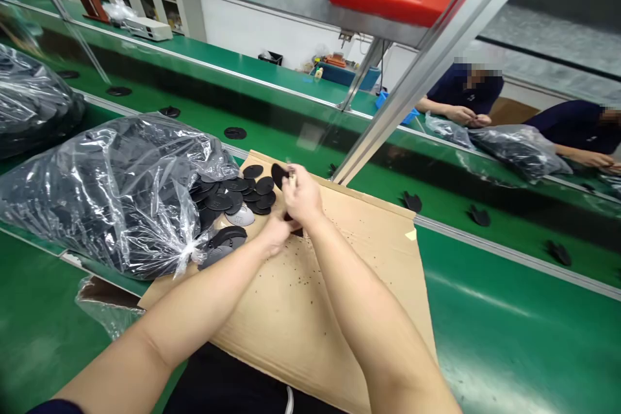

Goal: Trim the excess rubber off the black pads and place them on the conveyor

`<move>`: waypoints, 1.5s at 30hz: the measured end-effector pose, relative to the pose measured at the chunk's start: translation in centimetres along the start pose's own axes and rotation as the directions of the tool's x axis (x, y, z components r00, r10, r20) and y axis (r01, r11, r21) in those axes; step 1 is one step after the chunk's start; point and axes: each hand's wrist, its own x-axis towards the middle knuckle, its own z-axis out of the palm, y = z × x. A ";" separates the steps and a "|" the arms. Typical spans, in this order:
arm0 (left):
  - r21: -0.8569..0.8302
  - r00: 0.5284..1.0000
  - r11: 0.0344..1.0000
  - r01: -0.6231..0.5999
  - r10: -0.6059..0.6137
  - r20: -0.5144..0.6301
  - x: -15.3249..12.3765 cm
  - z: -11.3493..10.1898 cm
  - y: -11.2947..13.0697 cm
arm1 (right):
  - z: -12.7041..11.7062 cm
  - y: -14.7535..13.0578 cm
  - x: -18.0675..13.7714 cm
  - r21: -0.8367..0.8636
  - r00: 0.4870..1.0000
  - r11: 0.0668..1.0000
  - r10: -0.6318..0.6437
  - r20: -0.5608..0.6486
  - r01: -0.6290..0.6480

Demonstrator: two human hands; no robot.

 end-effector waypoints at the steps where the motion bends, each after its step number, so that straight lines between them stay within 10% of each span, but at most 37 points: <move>1: -0.017 1.000 1.000 0.024 -0.024 0.007 0.1 0.0 0.3 | -1.2 0.3 -1.1 0.111 0.990 0.990 0.095 -0.107 -0.083; 8: -0.077 0.996 0.993 0.086 -0.083 0.038 -0.1 -0.1 0.9 | -4.3 2.6 -9.6 0.607 0.844 0.726 0.511 -0.164 -0.323; 14: 0.078 0.964 0.995 0.065 -0.083 0.253 -1.8 0.0 0.8 | -2.9 3.3 -11.2 0.494 0.841 0.800 0.495 -0.221 -0.341; 22: 0.158 0.970 0.976 -0.153 0.118 0.211 -1.9 0.4 0.3 | -3.2 3.5 -12.0 0.421 0.844 0.827 0.491 -0.216 -0.373; 30: 0.193 0.939 0.979 -0.073 0.003 0.343 -2.5 0.4 1.2 | -4.1 3.1 -11.9 0.489 0.904 0.800 0.424 -0.053 -0.347; 45: 0.287 0.977 0.948 -0.134 0.078 0.200 -2.4 0.3 -0.1 | -3.6 3.5 -12.0 0.312 0.848 0.813 0.528 -0.042 -0.491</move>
